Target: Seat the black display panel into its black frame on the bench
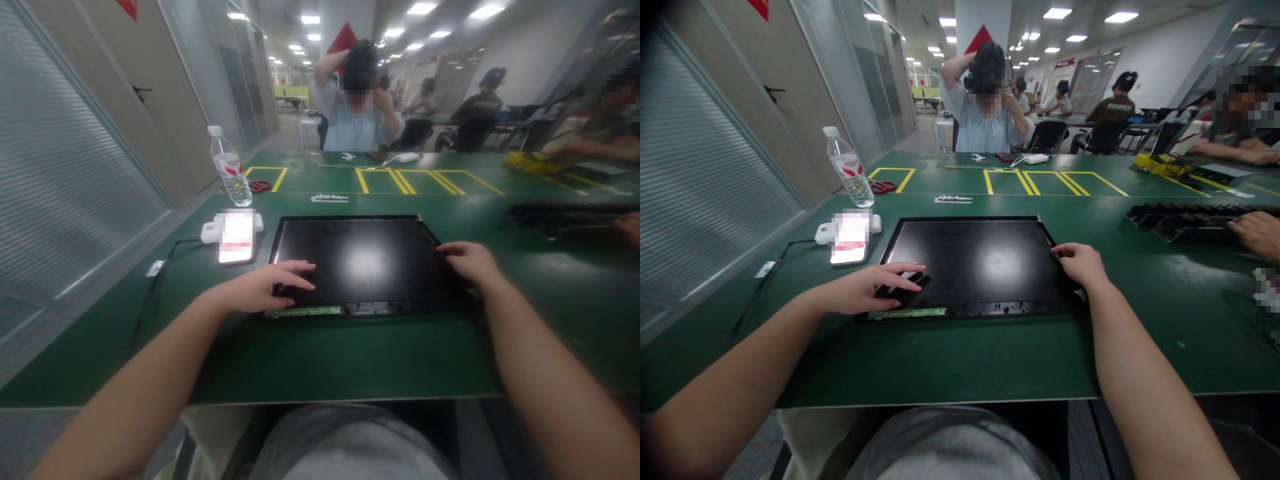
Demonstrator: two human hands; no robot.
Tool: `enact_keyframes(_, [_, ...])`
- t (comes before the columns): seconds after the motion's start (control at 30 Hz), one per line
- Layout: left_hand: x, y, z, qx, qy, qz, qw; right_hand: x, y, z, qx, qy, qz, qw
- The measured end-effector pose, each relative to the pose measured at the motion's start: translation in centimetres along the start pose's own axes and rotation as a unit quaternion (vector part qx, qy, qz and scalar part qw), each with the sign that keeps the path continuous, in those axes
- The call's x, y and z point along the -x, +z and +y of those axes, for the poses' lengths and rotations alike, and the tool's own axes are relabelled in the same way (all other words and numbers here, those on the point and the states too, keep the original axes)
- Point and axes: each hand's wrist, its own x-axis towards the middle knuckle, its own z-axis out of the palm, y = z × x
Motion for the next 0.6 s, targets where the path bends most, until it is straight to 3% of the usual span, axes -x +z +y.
enact_keyframes(0.2, [0.0, -0.1, 0.2, -0.009, -0.002, 0.011, 1.000, -0.2, 0.1, 0.3, -0.002, 0.009, -0.005, 1.000])
enact_keyframes(0.3, [-0.1, -0.3, -0.1, -0.017, -0.027, 0.048, 0.998, -0.3, 0.1, 0.4, -0.004, 0.006, -0.010, 1.000])
enact_keyframes(0.47, [-0.4, -0.2, -1.7, -0.106, -0.131, 0.176, 0.970, 0.0, -0.1, -0.1, 0.002, 0.015, -0.014, 1.000])
enact_keyframes(0.6, [-0.6, 0.1, -3.0, -0.182, -0.214, 0.189, 0.941, 0.5, -0.2, -0.8, 0.018, 0.033, -0.016, 0.999])
